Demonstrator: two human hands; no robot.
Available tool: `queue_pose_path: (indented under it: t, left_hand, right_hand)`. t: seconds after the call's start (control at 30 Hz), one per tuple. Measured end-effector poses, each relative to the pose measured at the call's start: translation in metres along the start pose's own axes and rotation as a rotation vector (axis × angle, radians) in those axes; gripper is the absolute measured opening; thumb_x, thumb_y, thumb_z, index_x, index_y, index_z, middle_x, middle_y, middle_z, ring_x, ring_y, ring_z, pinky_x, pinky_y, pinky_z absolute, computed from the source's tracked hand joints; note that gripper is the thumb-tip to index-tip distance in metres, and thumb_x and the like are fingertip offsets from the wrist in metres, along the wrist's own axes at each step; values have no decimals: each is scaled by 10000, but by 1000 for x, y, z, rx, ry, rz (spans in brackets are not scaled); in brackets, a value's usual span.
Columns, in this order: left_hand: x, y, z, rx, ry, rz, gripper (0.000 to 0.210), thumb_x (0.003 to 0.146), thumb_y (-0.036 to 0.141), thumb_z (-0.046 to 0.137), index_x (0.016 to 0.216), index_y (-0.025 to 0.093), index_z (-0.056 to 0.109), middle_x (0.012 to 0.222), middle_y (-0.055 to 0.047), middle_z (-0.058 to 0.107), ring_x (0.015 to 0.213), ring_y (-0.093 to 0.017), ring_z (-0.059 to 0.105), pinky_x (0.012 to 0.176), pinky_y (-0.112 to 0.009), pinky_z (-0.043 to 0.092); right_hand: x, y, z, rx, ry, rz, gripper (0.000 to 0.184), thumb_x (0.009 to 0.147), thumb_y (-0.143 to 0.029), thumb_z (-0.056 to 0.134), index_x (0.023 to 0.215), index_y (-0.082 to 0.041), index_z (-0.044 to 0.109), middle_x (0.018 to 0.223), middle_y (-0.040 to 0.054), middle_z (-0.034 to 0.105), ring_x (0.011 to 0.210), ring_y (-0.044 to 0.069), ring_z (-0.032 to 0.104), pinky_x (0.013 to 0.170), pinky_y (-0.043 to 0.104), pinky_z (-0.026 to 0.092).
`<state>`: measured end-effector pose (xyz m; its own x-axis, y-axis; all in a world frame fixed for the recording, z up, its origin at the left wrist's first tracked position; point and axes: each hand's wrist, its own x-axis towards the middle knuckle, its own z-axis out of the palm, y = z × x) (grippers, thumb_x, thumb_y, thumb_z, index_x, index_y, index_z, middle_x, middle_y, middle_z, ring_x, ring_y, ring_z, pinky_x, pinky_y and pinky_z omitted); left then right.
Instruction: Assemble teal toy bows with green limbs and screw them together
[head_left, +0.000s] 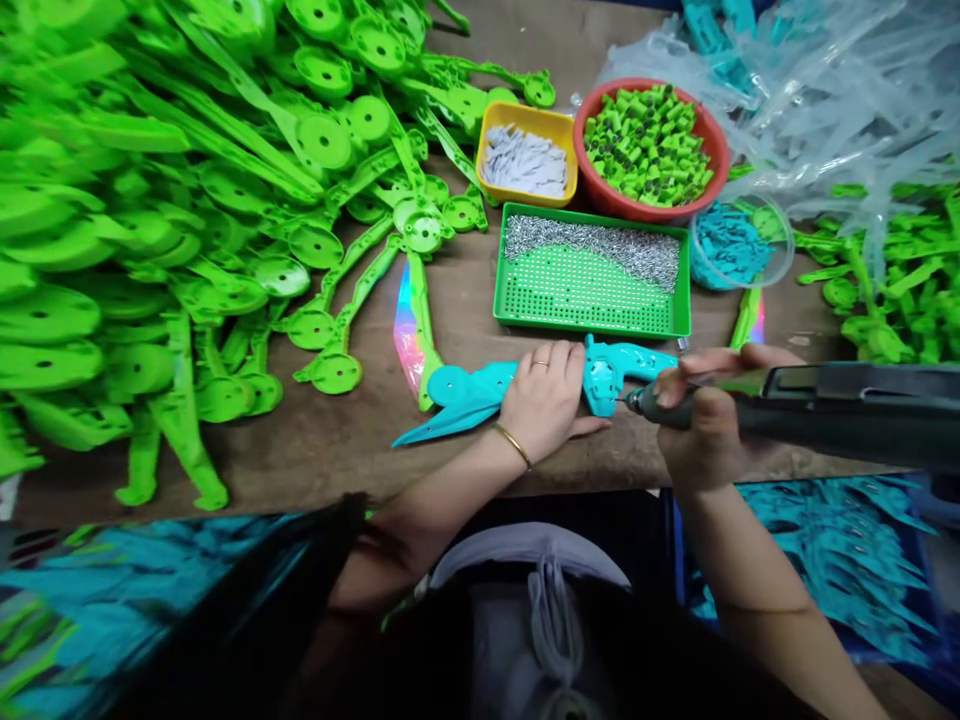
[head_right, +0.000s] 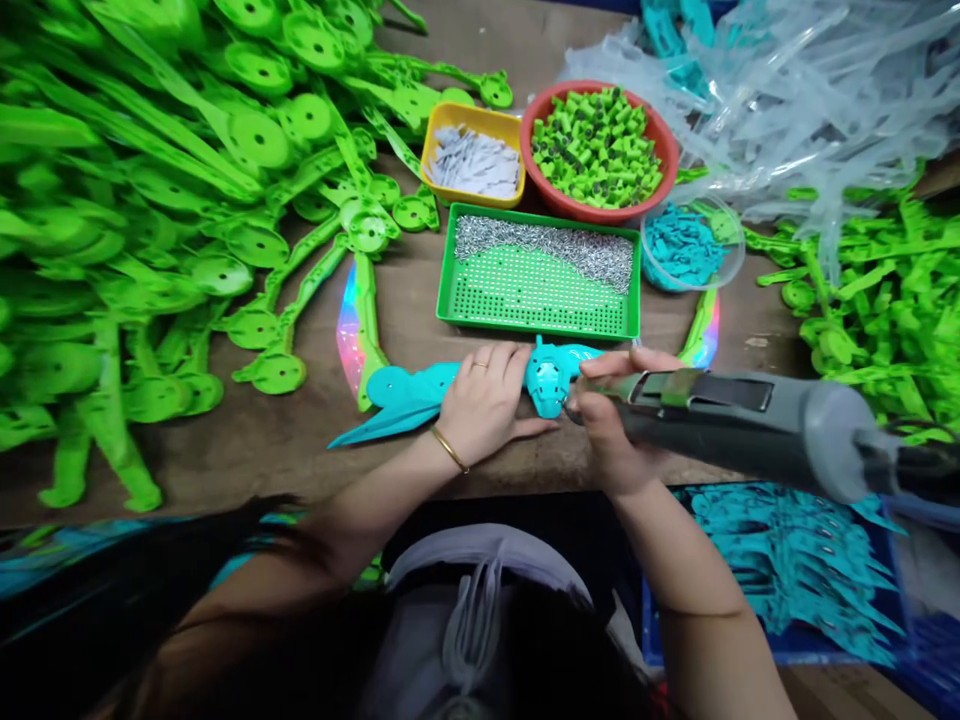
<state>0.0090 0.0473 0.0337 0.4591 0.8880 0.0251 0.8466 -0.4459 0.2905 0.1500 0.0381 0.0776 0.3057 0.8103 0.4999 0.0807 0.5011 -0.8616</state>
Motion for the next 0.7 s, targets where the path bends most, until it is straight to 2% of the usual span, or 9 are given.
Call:
queue_pose_path:
  t: [0.27,0.37,0.43,0.5,0.63,0.7]
  left_hand:
    - [4,1,-1,-11,-32,-5,894,738,642,668,1328,6,450,1231,-208,557,1111,-334,499,946,-402,364]
    - [3,-1,-2,-34,-47,-20,858,755,622,664,1325,17,453,1236,-203,558,1110,-330,503,948,-403,372]
    - [-1,-5,-6,-49,-57,-22,890,722,614,703,1339,27,442,1239,-187,558,1110,-325,504,952,-399,381]
    - [-7,-10,-12,-41,-85,-29,930,687,595,747,1353,30,429,1227,-179,564,1102,-325,511,950,-397,395]
    - [-11,-12,-22,8,-114,-24,1055,614,639,775,1367,-4,410,1271,-232,537,1152,-361,495,1013,-444,373]
    - [-6,-8,-23,-9,-78,10,1086,613,702,730,1375,0,406,1342,-246,491,1225,-378,449,1063,-471,338]
  right_hand:
    - [-15,27,-14,8,-92,6,397,748,-293,742,1104,-325,569,779,-53,618,582,119,598,516,279,517]
    - [-12,25,-10,-22,-134,1,415,740,-311,752,1111,-334,568,761,-66,620,552,108,589,524,277,522]
    - [1,20,-2,-25,-150,31,398,764,-330,731,1129,-328,570,803,-57,644,520,93,571,492,260,509]
    - [22,18,10,-10,-75,24,382,788,-335,710,1143,-329,569,867,-50,661,500,77,557,460,242,489]
    - [60,34,37,47,201,-51,287,776,-290,722,1035,-275,599,850,-59,661,495,63,558,476,232,487]
    - [67,49,45,30,221,-38,251,760,-271,730,971,-230,601,815,-56,662,488,64,557,484,236,495]
